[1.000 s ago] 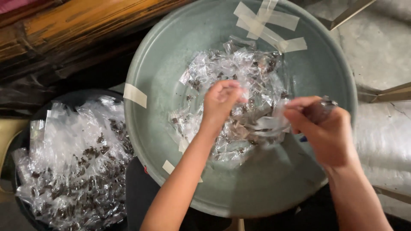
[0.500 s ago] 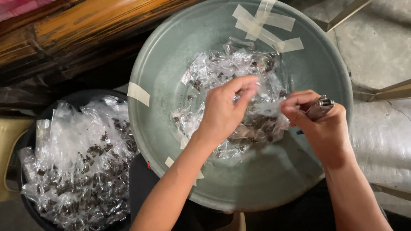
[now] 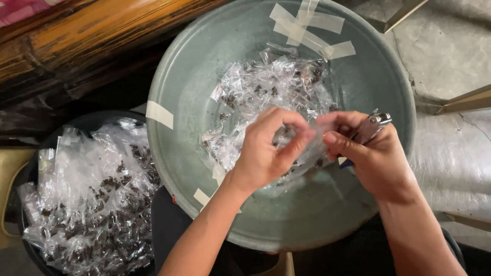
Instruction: Manually sealing small plastic bags containing items using a lighter.
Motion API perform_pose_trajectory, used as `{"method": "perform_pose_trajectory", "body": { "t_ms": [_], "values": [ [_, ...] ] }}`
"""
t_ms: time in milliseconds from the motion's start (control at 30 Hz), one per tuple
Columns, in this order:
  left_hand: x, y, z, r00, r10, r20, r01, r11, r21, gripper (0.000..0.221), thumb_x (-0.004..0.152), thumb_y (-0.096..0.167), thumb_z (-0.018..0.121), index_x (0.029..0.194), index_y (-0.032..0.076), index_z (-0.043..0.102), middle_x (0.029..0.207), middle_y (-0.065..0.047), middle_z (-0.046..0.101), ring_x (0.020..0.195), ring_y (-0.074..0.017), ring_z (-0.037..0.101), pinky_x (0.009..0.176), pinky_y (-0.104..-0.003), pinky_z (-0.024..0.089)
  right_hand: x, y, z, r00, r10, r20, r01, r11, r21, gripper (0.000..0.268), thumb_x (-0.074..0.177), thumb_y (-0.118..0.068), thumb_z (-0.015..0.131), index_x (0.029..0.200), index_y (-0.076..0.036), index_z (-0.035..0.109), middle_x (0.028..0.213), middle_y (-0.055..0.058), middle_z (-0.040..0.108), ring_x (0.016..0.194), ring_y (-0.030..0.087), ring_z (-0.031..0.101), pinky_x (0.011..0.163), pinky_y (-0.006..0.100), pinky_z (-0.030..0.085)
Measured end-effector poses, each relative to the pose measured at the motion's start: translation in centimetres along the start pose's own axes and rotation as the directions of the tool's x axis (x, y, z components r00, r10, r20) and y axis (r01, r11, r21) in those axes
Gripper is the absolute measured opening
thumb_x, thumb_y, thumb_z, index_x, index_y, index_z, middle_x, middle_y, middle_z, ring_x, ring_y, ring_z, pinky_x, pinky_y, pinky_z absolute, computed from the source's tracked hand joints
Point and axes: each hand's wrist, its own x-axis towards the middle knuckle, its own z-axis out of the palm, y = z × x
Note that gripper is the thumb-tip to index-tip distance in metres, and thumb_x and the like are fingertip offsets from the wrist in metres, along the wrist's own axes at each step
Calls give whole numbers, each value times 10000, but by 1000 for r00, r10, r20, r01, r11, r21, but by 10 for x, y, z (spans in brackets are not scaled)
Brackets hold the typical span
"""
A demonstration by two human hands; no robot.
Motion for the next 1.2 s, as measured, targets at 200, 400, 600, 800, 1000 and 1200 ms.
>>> {"method": "perform_pose_trajectory", "body": {
  "t_ms": [200,400,600,800,1000,1200],
  "values": [
    [-13,-20,23,953,-199,227,291,809,-511,485,949,524,665,1218,162,486,1133,-39,581,1010,-178,580,950,-343,479,1,0,1,1000,-2,10,2,999,38,50,902,-24,744,938,4,726,839,87,690,651,114,579,614,223,477],
    [-43,-39,45,890,-268,368,384,876,-291,425,1118,365,308,887,124,572,565,32,535,458,-105,526,485,-250,445,12,4,-7,975,126,-181,-154,977,-149,171,865,-165,837,888,-51,712,638,36,621,519,95,518,486,214,413],
    [-45,-44,43,829,-425,362,534,794,-291,471,1125,330,333,794,126,598,472,-21,532,401,-154,564,443,-300,490,21,27,24,887,165,-431,50,894,444,438,995,-153,714,1342,31,522,876,23,617,701,85,671,601,197,562],
    [-54,-47,40,798,-538,271,569,821,-45,406,1057,316,428,768,100,616,461,-35,576,459,-204,655,493,-347,541,18,39,33,898,414,-148,-243,748,618,556,1008,-298,586,1453,25,504,1386,135,606,1158,187,610,866,300,506],
    [-75,-42,62,823,-485,296,537,833,-129,353,1077,258,465,782,112,588,452,-12,567,453,-202,636,493,-333,530,23,55,35,908,164,-387,-32,945,325,554,1055,-416,645,705,11,591,636,208,589,558,375,711,507,428,593],
    [-112,-18,19,659,-512,551,711,662,-235,181,1035,128,487,950,65,634,541,-35,574,427,-136,566,450,-272,492,37,63,-1,813,54,-580,3,995,98,634,1081,-368,703,554,-55,537,444,147,519,351,262,589,366,397,507]
  ]
}}
